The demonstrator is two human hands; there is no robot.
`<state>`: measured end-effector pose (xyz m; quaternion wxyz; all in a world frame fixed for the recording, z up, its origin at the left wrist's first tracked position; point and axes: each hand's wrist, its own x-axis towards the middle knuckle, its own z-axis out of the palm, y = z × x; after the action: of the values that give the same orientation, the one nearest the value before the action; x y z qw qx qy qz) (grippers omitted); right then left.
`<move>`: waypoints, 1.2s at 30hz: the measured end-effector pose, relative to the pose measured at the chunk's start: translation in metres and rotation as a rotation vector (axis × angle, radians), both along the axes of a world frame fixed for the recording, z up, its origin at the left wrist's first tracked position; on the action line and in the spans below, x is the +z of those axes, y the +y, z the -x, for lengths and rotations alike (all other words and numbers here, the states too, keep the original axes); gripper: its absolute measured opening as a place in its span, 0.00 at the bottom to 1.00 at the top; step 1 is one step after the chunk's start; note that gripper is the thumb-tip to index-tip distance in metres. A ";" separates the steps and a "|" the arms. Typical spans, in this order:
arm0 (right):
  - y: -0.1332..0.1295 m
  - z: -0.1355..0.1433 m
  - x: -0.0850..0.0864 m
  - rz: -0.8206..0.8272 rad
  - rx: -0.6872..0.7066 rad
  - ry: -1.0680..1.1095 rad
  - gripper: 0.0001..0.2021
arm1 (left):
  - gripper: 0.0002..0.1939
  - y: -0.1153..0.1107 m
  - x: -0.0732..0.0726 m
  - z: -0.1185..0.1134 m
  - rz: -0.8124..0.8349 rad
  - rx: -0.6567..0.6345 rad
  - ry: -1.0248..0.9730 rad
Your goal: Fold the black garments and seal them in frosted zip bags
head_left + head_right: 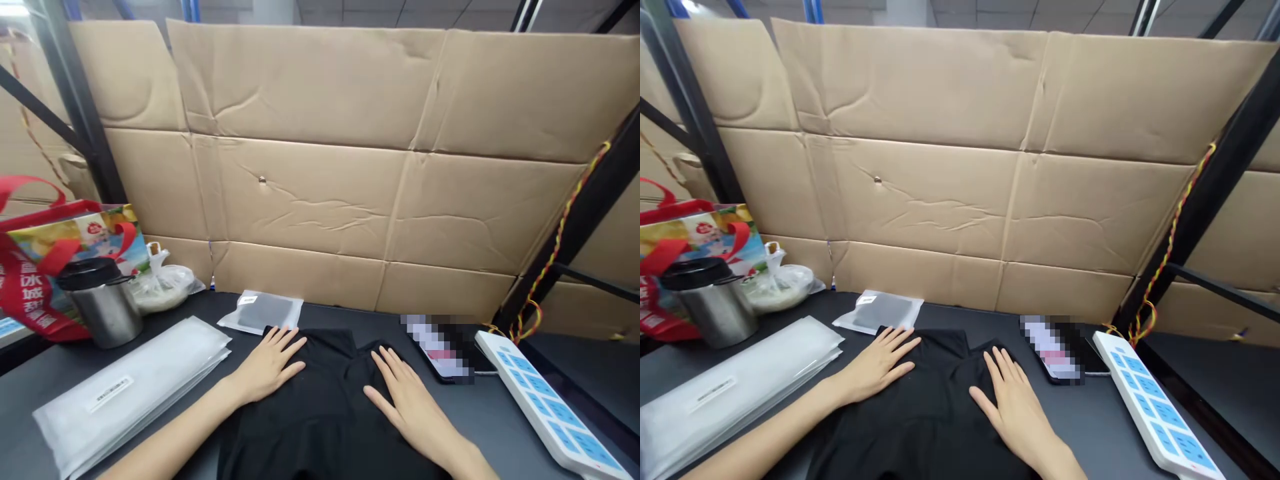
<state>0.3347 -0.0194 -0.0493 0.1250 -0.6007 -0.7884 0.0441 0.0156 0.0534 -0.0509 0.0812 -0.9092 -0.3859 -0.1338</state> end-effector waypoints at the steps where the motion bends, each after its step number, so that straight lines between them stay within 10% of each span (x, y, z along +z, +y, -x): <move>1: 0.000 -0.001 -0.002 -0.005 0.003 0.006 0.35 | 0.25 -0.001 0.000 -0.001 0.006 0.001 0.010; 10: 0.003 -0.003 -0.012 -0.064 0.008 0.033 0.34 | 0.20 0.029 0.045 0.054 -0.049 0.194 0.019; 16: 0.004 -0.003 -0.016 -0.104 0.001 0.045 0.34 | 0.20 0.038 0.040 0.082 -0.063 0.260 0.052; 28: 0.001 -0.002 -0.009 -0.097 -0.005 0.099 0.32 | 0.12 0.041 0.092 0.039 -0.295 0.417 -0.221; 36: -0.007 0.026 0.029 -0.685 0.234 0.103 0.28 | 0.15 -0.045 0.059 -0.036 -0.420 -0.134 -0.064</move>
<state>0.3086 -0.0269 -0.0198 0.3526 -0.4266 -0.8136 -0.1784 0.0517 0.0083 0.0084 0.2473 -0.8912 -0.2906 -0.2452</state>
